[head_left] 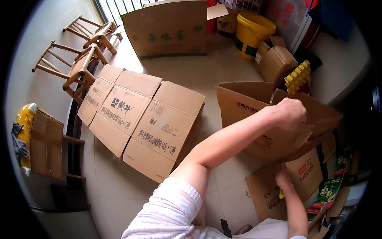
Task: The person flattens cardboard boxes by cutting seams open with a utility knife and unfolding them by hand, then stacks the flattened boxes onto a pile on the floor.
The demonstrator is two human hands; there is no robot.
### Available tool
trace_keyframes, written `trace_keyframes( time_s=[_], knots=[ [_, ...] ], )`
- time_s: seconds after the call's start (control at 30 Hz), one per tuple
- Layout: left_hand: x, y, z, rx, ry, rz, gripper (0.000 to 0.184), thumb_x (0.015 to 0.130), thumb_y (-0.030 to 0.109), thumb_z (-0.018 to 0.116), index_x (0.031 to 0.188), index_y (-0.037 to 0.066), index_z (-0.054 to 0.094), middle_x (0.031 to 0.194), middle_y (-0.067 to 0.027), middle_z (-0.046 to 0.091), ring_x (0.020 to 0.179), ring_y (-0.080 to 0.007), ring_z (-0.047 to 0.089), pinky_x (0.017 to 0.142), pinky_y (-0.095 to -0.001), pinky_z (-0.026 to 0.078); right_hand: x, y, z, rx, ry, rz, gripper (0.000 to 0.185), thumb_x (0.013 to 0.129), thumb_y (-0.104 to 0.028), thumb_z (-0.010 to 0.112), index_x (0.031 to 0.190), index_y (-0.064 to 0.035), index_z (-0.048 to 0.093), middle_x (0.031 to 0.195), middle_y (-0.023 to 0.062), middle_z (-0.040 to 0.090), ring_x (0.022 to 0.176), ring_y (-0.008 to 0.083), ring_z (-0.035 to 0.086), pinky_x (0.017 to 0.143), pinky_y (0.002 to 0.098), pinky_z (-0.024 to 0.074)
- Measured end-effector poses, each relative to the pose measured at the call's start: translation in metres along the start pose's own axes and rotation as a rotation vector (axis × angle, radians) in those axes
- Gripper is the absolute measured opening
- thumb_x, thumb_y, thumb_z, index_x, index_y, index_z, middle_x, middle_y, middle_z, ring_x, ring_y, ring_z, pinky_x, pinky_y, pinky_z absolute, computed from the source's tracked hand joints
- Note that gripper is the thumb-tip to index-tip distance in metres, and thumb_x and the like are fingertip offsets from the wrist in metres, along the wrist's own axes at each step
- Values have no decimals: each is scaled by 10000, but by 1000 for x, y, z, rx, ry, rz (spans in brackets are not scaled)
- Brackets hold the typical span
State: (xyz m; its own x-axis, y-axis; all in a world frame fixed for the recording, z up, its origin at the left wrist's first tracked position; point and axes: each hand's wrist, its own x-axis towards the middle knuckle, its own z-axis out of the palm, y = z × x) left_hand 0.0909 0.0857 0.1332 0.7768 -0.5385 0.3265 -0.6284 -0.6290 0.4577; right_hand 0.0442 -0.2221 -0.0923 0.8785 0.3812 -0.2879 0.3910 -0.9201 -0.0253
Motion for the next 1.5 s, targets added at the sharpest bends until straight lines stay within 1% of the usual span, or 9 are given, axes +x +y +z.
trace_keyframes(
  time_s=[0.27,0.33,0.6,0.7,0.83,1.07,1.3,1.4,1.5],
  knots=[
    [-6,-20,-45,-136,314,142,156,658,150,674,762,40,638,706,-149,610,671,-292,610,637,-351,497,5,169,72,1020,282,649,124,885,-135,429,967,-45,449,622,108,521,372,236,504,339,369,426],
    [-16,-24,-60,-207,366,87,156,639,107,695,754,17,639,622,-137,589,580,-206,589,590,-298,484,-27,82,-39,1072,172,816,138,879,-125,448,996,-55,429,597,83,501,359,202,468,315,340,396],
    [-8,-46,-40,-935,390,99,259,706,132,751,937,33,687,755,-29,674,692,-88,599,640,-251,489,-49,37,-102,1191,259,349,297,920,-220,499,1175,-72,459,671,30,549,417,93,468,359,227,387],
    [-33,-73,-44,-699,244,-220,304,698,207,769,927,31,675,774,3,652,696,-80,588,629,-239,476,-45,5,-127,1210,205,173,329,932,-244,497,1216,-82,467,685,11,558,432,62,461,364,202,377],
    [-85,-155,-31,-1058,145,91,248,645,147,773,818,17,653,758,-47,633,634,-149,580,576,-277,471,-30,-19,-120,1279,-90,63,418,942,-264,497,1301,-67,410,701,44,603,450,66,513,436,191,419],
    [-114,-150,-39,-1097,-232,-286,252,605,-9,738,850,-17,683,822,-70,680,702,-129,623,691,-258,503,-32,-53,-115,1564,-544,-52,550,872,-353,605,1280,-53,392,701,68,566,490,107,550,465,214,453],
    [-136,-138,-33,-1078,-74,-375,239,642,-9,681,880,0,682,858,-65,680,739,-128,634,723,-249,507,-29,-62,-112,1538,-792,-250,900,648,-444,801,1327,-51,360,807,5,531,658,81,544,595,229,468],
    [-141,-129,-31,-943,47,-563,356,675,10,690,1028,8,643,904,-52,669,817,-119,629,797,-265,494,-36,-68,-112,1168,-338,-608,706,717,-290,766,1273,-15,429,943,70,599,826,153,581,751,281,481],
    [-124,-100,-6,-600,256,-673,546,714,164,763,1210,64,559,1037,-59,634,944,-124,583,892,-276,436,-30,-69,-116,1043,-395,-404,530,757,-184,669,1218,-2,482,1028,97,611,910,164,579,810,281,468]
  ],
)
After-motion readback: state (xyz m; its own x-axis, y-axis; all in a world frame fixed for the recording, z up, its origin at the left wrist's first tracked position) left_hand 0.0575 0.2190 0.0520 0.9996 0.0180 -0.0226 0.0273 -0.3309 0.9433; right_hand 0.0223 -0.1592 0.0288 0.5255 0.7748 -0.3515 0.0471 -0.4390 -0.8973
